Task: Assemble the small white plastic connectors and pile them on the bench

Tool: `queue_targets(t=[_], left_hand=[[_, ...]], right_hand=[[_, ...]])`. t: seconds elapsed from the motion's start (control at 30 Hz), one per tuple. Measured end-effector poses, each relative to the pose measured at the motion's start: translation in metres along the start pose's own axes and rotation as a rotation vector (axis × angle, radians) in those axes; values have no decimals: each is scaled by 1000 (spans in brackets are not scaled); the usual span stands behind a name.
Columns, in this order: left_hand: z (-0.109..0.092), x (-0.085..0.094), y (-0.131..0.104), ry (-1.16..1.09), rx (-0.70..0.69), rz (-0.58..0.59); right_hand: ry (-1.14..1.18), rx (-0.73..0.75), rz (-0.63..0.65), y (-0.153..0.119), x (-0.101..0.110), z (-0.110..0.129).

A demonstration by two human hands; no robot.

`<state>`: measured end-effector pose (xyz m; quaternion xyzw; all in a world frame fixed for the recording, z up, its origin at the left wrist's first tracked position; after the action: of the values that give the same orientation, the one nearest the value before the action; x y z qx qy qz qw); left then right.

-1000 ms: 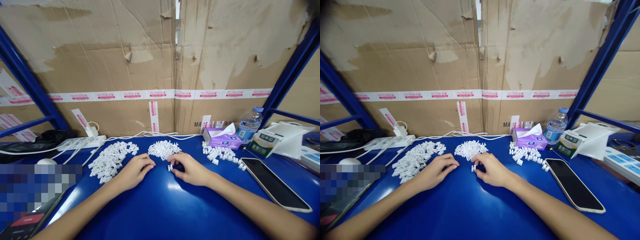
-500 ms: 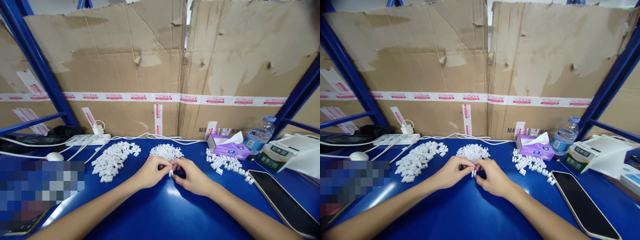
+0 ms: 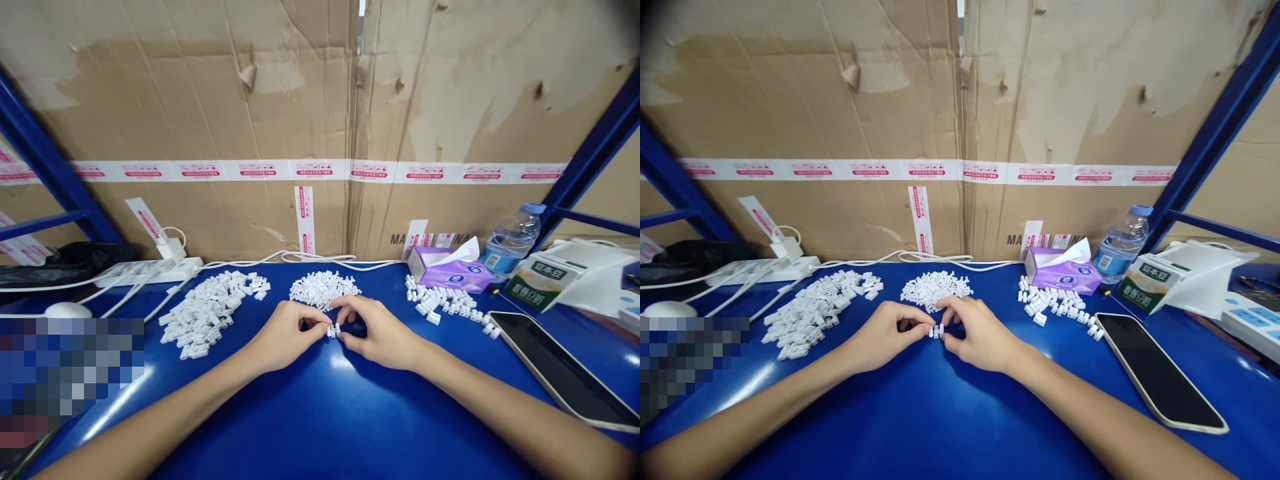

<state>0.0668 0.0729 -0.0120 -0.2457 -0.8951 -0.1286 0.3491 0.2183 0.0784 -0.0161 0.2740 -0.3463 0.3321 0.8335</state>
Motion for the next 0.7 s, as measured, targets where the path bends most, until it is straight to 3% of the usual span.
queue_targets(t=[0.3, 0.7], left_hand=[[4, -2, 2, -48, -18, 59], [-3, 1, 2, 61, -54, 2]], right_hand=[[12, 22, -1, 0, -3, 8], [28, 36, 11, 0, -3, 8]])
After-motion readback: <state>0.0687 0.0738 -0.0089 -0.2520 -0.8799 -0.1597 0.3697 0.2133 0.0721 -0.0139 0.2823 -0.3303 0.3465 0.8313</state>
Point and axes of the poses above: each hand's wrist, its own y-axis towards the middle knuckle, its own x-axis out of the back of the hand, z = x × y, the point moved 7 cm from there along y, towards the middle knuckle, and after that the axes turned 12 degrees about z, right-handed, at the moved point
